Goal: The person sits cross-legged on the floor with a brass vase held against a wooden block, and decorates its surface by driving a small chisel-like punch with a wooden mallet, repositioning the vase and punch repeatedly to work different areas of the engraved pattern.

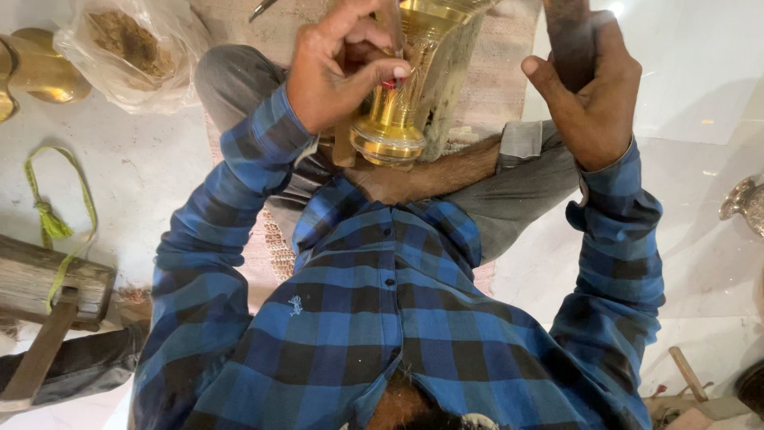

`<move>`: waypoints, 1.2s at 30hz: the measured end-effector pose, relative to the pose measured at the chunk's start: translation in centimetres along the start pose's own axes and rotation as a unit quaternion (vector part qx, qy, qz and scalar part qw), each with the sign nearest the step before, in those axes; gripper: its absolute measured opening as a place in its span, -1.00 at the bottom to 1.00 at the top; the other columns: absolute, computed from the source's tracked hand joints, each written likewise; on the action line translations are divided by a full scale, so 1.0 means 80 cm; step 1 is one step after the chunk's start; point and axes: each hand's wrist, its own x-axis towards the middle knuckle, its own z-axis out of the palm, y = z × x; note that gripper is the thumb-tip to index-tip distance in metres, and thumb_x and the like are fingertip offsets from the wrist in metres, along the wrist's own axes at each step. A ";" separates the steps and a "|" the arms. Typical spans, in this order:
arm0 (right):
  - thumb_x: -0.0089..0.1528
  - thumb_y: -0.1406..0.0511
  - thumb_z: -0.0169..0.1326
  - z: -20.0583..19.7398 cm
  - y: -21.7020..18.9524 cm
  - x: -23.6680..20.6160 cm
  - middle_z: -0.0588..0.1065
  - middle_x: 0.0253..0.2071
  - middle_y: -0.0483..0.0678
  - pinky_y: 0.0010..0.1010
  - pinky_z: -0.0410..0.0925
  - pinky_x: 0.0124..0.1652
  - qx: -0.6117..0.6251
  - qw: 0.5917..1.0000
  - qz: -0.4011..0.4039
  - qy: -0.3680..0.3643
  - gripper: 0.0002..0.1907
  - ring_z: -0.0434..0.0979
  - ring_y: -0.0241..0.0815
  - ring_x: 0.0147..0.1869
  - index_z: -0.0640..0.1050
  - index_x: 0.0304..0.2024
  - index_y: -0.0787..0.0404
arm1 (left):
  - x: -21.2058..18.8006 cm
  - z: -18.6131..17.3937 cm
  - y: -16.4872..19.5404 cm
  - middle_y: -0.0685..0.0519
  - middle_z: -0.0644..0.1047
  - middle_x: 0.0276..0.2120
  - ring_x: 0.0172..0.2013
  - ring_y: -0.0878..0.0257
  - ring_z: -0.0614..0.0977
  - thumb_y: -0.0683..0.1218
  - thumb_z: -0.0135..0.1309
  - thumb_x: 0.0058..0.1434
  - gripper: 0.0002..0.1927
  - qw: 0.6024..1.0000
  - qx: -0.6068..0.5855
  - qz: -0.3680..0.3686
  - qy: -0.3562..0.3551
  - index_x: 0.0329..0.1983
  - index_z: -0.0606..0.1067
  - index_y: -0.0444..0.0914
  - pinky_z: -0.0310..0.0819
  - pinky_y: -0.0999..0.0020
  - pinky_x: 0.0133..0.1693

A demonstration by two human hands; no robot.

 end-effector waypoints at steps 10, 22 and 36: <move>0.48 0.54 0.05 -0.018 -0.075 0.013 0.45 0.11 0.23 -0.31 0.48 0.08 -0.142 0.977 -0.158 -0.034 -0.46 0.59 0.04 0.13 0.16 0.44 0.31 | -0.022 0.042 -0.007 -0.04 0.62 -0.19 -0.02 0.21 0.75 -0.42 0.25 0.46 -0.40 0.995 -0.011 0.003 0.101 0.40 0.25 -0.26 0.76 0.35 0.08; 0.44 0.44 0.14 -0.067 -0.115 0.044 0.45 -0.14 0.13 -0.19 0.29 -0.17 -0.414 0.868 -0.269 -0.045 -0.71 0.44 0.05 -0.16 0.44 0.18 0.41 | -0.023 0.073 0.024 0.00 0.63 -0.19 -0.18 0.35 0.72 -0.35 0.28 0.39 -0.43 0.967 0.120 0.031 0.221 0.37 0.33 -0.26 0.72 0.49 -0.10; 0.43 0.44 0.17 -0.084 -0.067 0.043 0.47 -0.25 0.13 -0.26 0.33 -0.24 -0.426 0.870 -0.221 -0.111 -0.80 0.47 0.03 -0.26 0.50 0.07 0.42 | -0.022 0.069 0.003 0.02 0.67 -0.23 -0.21 0.36 0.75 -0.35 0.29 0.41 -0.43 0.969 0.098 0.020 0.227 0.40 0.34 -0.23 0.76 0.47 -0.12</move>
